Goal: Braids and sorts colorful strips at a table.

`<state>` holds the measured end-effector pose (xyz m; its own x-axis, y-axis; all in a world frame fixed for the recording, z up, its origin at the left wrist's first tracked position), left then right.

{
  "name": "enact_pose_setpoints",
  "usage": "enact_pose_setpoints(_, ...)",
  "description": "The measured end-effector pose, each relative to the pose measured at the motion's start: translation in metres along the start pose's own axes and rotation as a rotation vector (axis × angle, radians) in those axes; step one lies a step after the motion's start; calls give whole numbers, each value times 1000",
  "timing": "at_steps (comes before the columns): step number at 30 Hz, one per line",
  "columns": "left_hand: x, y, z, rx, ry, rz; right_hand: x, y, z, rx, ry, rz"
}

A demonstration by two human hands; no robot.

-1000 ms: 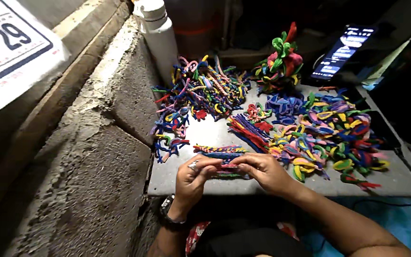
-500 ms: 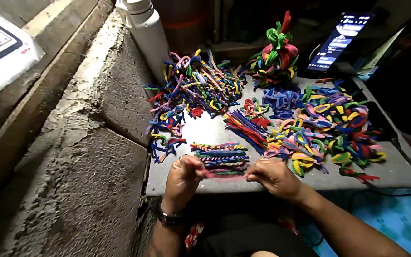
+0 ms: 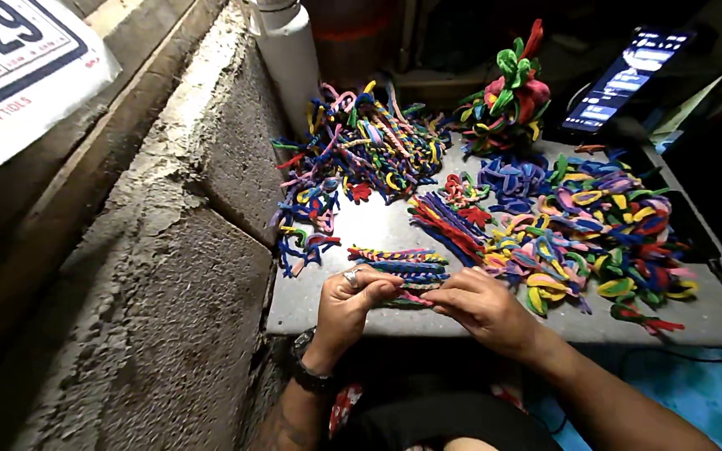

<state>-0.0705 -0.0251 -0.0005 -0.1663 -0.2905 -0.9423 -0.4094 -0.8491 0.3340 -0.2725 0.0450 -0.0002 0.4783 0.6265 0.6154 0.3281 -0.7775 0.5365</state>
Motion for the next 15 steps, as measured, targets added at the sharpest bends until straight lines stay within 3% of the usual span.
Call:
enact_pose_setpoints(4, 10, 0, -2, -40, -67, -36, -4, 8, -10, -38, -27, 62)
enact_pose_setpoints(7, 12, 0, -12, -105, 74, -38, -29, 27, -33, -107, -201, 195)
enact_pose_setpoints(11, 11, -5, -27, -201, 230, -15, -80, 46, -46, -10, -373, 414)
enact_pose_setpoints(15, 15, -14, -37, -248, 233, -14, -100, 57, -46, 132, -355, 526)
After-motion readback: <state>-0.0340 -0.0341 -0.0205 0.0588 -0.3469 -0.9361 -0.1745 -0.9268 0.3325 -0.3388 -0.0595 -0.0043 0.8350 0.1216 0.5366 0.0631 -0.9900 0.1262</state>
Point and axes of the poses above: each hand's wrist, its own y-axis towards the middle knuckle, its own z-axis out of the palm, x = y × z, the point moved 4 cm from there along y, towards the middle knuckle, and after that the axes turned 13 degrees about y, right-handed, at the moved point
